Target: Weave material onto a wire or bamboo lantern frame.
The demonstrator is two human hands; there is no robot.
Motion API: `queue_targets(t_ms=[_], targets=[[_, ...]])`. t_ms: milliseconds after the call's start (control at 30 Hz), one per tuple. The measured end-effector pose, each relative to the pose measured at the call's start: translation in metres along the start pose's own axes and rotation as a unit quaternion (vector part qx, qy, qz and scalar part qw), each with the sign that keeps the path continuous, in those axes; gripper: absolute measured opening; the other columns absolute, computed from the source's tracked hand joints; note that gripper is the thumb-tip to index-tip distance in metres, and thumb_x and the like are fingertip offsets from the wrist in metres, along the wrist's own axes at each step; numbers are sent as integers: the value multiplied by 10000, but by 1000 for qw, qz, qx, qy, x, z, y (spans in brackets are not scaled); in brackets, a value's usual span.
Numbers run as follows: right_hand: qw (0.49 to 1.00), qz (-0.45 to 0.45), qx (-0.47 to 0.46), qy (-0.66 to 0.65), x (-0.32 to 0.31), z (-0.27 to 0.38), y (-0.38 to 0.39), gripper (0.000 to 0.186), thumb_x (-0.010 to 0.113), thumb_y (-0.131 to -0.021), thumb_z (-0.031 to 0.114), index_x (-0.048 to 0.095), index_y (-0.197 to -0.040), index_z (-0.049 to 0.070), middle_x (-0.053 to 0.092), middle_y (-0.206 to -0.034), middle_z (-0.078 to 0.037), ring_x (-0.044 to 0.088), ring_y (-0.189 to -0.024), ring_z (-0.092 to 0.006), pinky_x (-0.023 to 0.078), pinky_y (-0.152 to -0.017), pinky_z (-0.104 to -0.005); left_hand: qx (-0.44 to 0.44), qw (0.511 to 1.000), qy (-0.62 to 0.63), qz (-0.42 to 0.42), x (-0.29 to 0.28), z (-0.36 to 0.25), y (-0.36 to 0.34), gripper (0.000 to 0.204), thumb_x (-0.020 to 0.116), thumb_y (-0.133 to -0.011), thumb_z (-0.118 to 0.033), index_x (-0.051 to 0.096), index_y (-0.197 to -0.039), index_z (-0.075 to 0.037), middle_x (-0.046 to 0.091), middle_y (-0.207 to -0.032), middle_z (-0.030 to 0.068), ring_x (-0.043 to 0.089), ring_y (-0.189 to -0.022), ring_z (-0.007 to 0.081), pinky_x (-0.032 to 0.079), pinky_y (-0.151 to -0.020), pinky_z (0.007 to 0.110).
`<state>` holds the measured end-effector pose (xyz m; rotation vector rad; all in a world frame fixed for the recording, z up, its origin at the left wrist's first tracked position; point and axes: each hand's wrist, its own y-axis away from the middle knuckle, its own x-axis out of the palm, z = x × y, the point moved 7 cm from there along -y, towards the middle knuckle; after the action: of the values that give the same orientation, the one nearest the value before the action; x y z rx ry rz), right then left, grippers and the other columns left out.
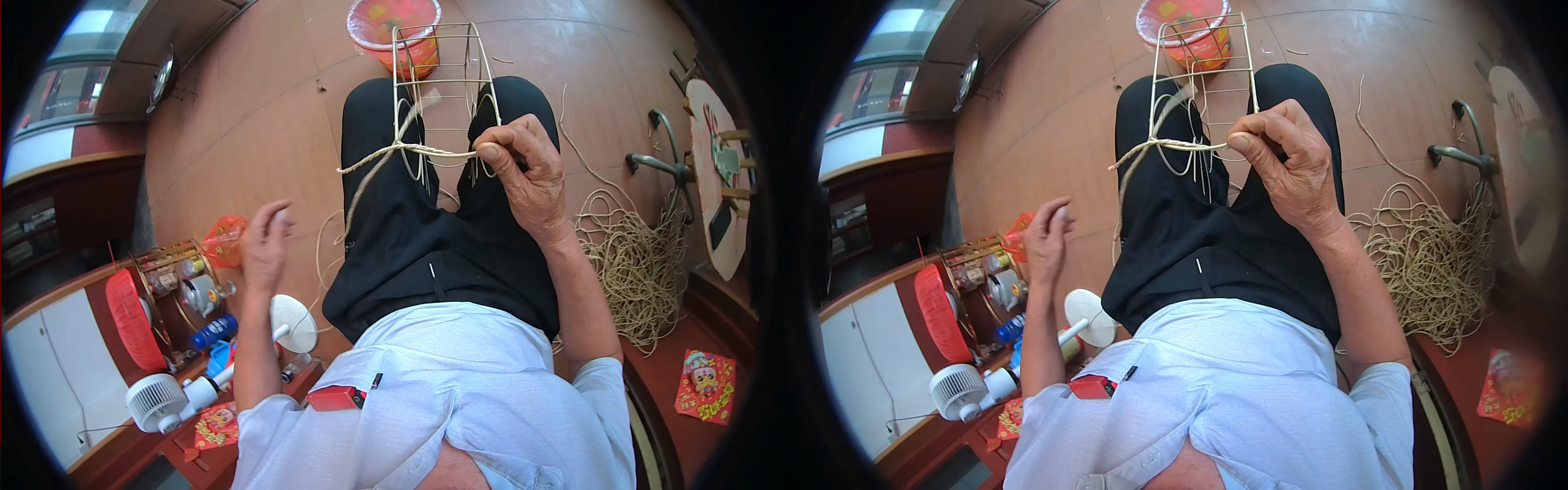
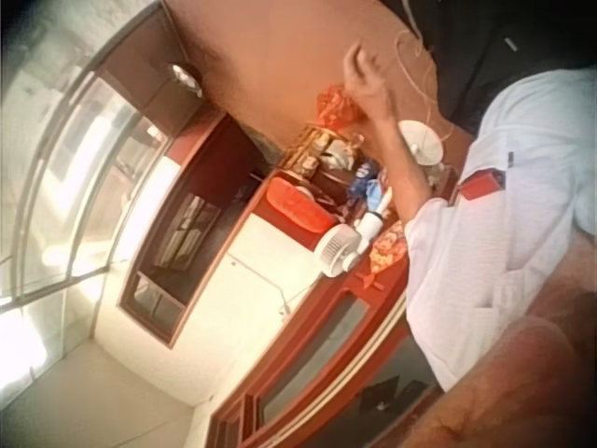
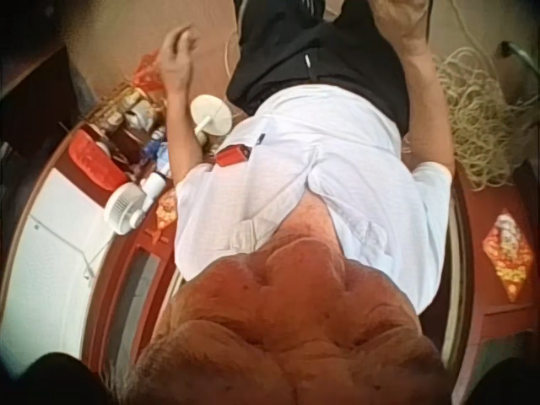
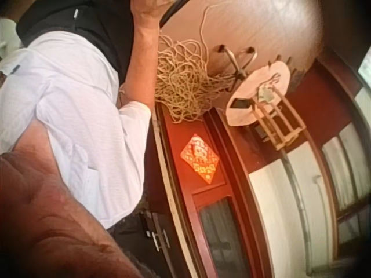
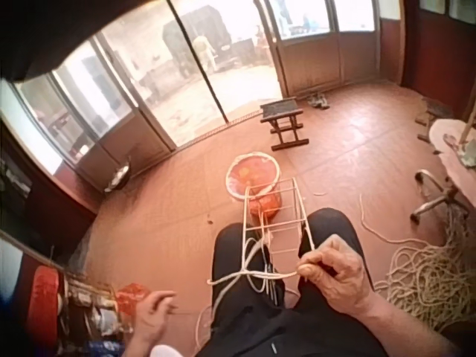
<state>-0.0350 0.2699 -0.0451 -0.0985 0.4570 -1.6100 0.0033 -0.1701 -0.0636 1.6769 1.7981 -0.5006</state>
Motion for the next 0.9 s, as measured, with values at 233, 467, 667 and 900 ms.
queue_targets(t_ms=[233,467,667,900], targets=[[1000,6,19,-12,1,3,-1,163,813,-1035,205,806,-1075,47,594,-906,3,565,-806,-108,481,-693,-275,433,889,-118,84,153,-206,55,688,806,-872,18,621,-1533,-32,700,-945,110,691,-825,289,579,-777,376],[1000,6,9,10,-5,5,-2,163,816,-1032,203,804,-1076,46,598,-905,1,567,-809,-114,480,-696,-282,458,874,-164,2,175,-205,39,794,798,-902,-19,481,-1629,18,698,-1007,120,690,-866,274,557,-789,394],[1000,10,10,20,-3,4,-3,158,828,-1016,199,803,-1070,52,623,-908,-8,578,-821,-136,485,-720,-295,429,884,-185,-1,180,-206,39,809,808,-924,-75,464,-1653,-1,682,-963,91,680,-813,241,551,-748,390],[1000,10,7,19,-6,5,-1,124,819,-1020,155,807,-1087,52,633,-911,-11,587,-844,-141,487,-732,-292,438,883,-170,19,182,-217,45,237,845,-933,-198,704,-1076,-72,585,-753,53,615,-671,246,492,-642,385]])
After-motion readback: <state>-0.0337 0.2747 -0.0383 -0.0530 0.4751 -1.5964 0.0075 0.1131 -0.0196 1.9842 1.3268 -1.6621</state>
